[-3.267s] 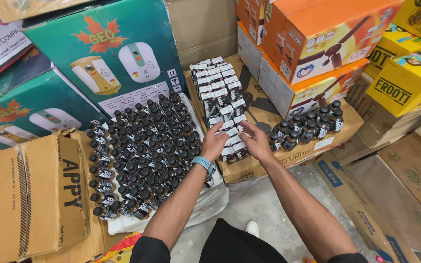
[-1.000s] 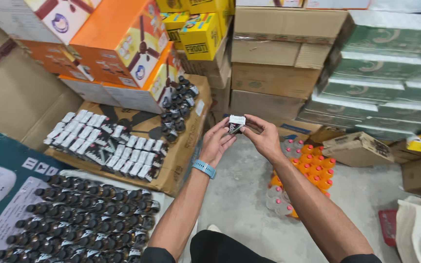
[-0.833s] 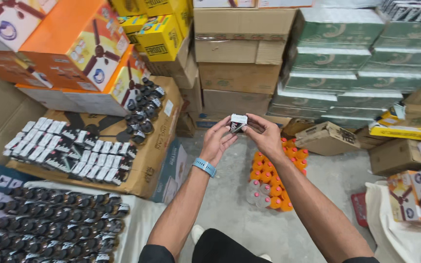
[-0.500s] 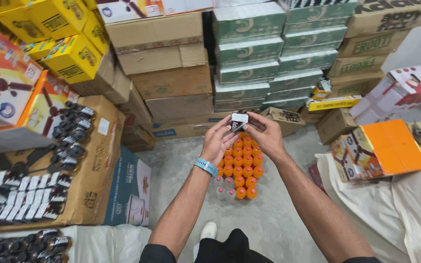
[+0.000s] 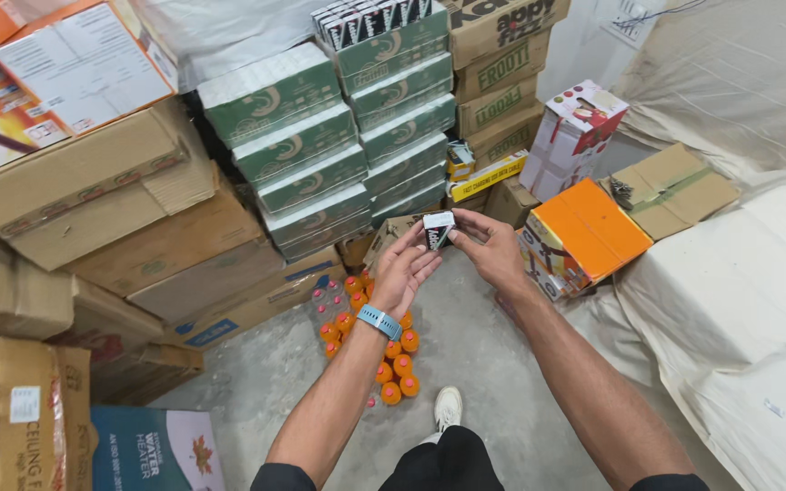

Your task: The person repeatedly picks up small white boxes from a pile and places them onto a stack of green boxes. The person handles the boxes one at a time, moving between two locations in a cluttered storage area.

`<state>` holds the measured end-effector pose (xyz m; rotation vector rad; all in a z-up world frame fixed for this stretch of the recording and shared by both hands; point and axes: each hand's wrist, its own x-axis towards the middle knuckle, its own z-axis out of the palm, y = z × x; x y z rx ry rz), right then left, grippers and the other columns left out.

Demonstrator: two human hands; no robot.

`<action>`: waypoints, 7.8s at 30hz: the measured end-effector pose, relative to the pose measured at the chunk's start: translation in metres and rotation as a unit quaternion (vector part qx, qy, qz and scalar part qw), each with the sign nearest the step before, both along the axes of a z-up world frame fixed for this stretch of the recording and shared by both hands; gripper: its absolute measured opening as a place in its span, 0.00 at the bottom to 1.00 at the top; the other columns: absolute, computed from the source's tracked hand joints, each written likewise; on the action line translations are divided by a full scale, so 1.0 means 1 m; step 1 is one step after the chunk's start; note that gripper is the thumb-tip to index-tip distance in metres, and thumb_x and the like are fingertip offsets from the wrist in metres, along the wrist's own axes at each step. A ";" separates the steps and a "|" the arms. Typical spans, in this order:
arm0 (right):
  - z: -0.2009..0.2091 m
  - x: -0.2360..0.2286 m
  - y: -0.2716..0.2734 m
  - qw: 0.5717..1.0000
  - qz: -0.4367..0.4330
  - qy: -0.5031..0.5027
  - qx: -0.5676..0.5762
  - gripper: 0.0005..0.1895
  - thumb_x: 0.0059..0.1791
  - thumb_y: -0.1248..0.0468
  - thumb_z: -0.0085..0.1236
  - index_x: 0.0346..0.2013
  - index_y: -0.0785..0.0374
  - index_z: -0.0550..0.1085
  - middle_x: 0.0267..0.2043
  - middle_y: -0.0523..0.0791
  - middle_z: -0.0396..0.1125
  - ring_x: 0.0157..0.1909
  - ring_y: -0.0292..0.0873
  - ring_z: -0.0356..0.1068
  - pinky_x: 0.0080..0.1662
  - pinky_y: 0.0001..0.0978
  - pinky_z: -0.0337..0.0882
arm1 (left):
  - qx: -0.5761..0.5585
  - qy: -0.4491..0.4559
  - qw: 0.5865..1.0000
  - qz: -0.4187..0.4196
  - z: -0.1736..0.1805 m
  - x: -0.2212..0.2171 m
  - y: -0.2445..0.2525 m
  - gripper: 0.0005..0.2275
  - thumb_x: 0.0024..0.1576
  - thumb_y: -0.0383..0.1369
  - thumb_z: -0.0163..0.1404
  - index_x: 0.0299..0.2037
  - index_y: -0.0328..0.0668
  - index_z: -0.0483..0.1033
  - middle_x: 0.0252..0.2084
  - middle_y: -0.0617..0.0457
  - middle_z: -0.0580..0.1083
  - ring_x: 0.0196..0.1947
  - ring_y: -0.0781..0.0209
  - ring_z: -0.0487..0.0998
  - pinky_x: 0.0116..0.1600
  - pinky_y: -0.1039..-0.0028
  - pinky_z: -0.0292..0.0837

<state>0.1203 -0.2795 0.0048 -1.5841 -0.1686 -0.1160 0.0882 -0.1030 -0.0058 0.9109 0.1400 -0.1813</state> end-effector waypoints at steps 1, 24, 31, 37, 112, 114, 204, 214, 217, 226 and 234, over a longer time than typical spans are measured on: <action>-0.002 0.014 -0.010 1.000 -0.006 0.000 -0.001 0.24 0.46 0.72 0.67 0.57 0.62 0.76 0.54 0.50 0.73 0.57 0.44 0.71 0.54 0.37 0.77 | -0.001 0.000 1.000 -0.006 -0.003 0.016 -0.009 0.22 0.59 0.23 0.46 0.66 0.43 0.69 0.61 0.51 0.70 0.51 0.51 0.79 0.61 0.57 0.76; -0.032 0.344 -0.103 0.999 0.021 -0.016 0.028 0.29 0.43 0.78 0.65 0.59 0.64 0.75 0.55 0.52 0.73 0.59 0.46 0.70 0.55 0.40 0.75 | -0.003 -0.006 1.000 0.011 -0.019 0.335 -0.106 0.24 0.58 0.20 0.43 0.67 0.45 0.68 0.63 0.52 0.71 0.51 0.49 0.80 0.59 0.61 0.79; -0.028 0.457 -0.109 0.998 0.058 -0.006 0.033 0.30 0.41 0.77 0.69 0.58 0.62 0.76 0.53 0.51 0.73 0.57 0.45 0.72 0.52 0.39 0.77 | -0.002 -0.002 0.998 0.064 -0.014 0.433 -0.115 0.25 0.59 0.21 0.44 0.69 0.45 0.66 0.68 0.52 0.67 0.52 0.51 0.79 0.58 0.62 0.79; -0.024 0.542 -0.103 0.996 0.094 -0.010 0.006 0.29 0.43 0.75 0.70 0.58 0.62 0.75 0.53 0.54 0.73 0.58 0.48 0.71 0.54 0.43 0.76 | 0.019 -0.002 0.995 0.093 0.003 0.502 -0.117 0.25 0.59 0.21 0.45 0.69 0.47 0.66 0.72 0.50 0.62 0.51 0.56 0.77 0.59 0.60 0.79; -0.030 0.871 -0.038 0.991 0.126 0.031 -0.015 0.16 0.52 0.64 0.62 0.54 0.55 0.78 0.52 0.50 0.74 0.55 0.41 0.73 0.54 0.35 0.75 | 0.227 -0.023 0.970 0.083 0.082 0.759 -0.123 0.35 0.60 0.30 0.44 0.76 0.40 0.37 0.75 0.30 0.27 0.74 0.23 0.31 0.74 0.31 0.41; -0.014 0.850 -0.041 0.991 0.134 0.029 0.001 0.17 0.53 0.65 0.59 0.57 0.57 0.77 0.54 0.52 0.73 0.56 0.41 0.70 0.57 0.37 0.72 | 0.227 -0.045 0.971 0.067 0.082 0.746 -0.121 0.33 0.60 0.29 0.45 0.75 0.40 0.43 0.76 0.30 0.30 0.74 0.22 0.32 0.74 0.29 0.42; -0.037 -0.305 0.426 0.772 0.635 0.040 -0.006 0.27 0.49 0.69 0.61 0.64 0.56 0.72 0.65 0.49 0.67 0.70 0.47 0.59 0.67 0.43 0.62 | 0.397 0.118 0.758 0.504 0.003 -0.527 0.285 0.26 0.57 0.27 0.50 0.69 0.46 0.67 0.76 0.39 0.53 0.74 0.36 0.51 0.70 0.46 0.56; -0.042 -0.345 0.561 0.731 0.681 0.030 -0.004 0.28 0.48 0.72 0.60 0.64 0.62 0.71 0.64 0.56 0.66 0.70 0.54 0.59 0.66 0.47 0.62 | 0.361 0.136 0.740 0.551 -0.008 -0.568 0.393 0.27 0.57 0.28 0.51 0.70 0.45 0.64 0.77 0.39 0.50 0.75 0.36 0.48 0.72 0.39 0.47; -0.050 -0.350 0.611 0.719 0.695 0.027 0.013 0.28 0.48 0.74 0.59 0.64 0.64 0.71 0.63 0.57 0.67 0.69 0.52 0.60 0.66 0.47 0.63 | 0.349 0.151 0.730 0.568 -0.009 -0.568 0.434 0.27 0.56 0.29 0.52 0.68 0.43 0.65 0.77 0.39 0.51 0.75 0.35 0.48 0.72 0.40 0.46; -0.019 -0.384 0.716 0.675 0.732 0.044 -0.078 0.28 0.49 0.68 0.59 0.65 0.55 0.71 0.67 0.51 0.66 0.73 0.55 0.54 0.69 0.55 0.54 | 0.336 0.147 0.687 0.627 -0.018 -0.583 0.535 0.28 0.54 0.26 0.52 0.69 0.44 0.65 0.75 0.36 0.54 0.73 0.31 0.50 0.72 0.40 0.49; -0.050 -0.433 0.819 0.664 0.744 0.040 -0.051 0.28 0.50 0.66 0.60 0.66 0.53 0.70 0.66 0.51 0.66 0.72 0.55 0.56 0.69 0.56 0.56 | 0.334 0.210 0.690 0.607 0.009 -0.606 0.602 0.33 0.56 0.28 0.49 0.74 0.43 0.52 0.76 0.30 0.45 0.73 0.27 0.48 0.74 0.43 0.50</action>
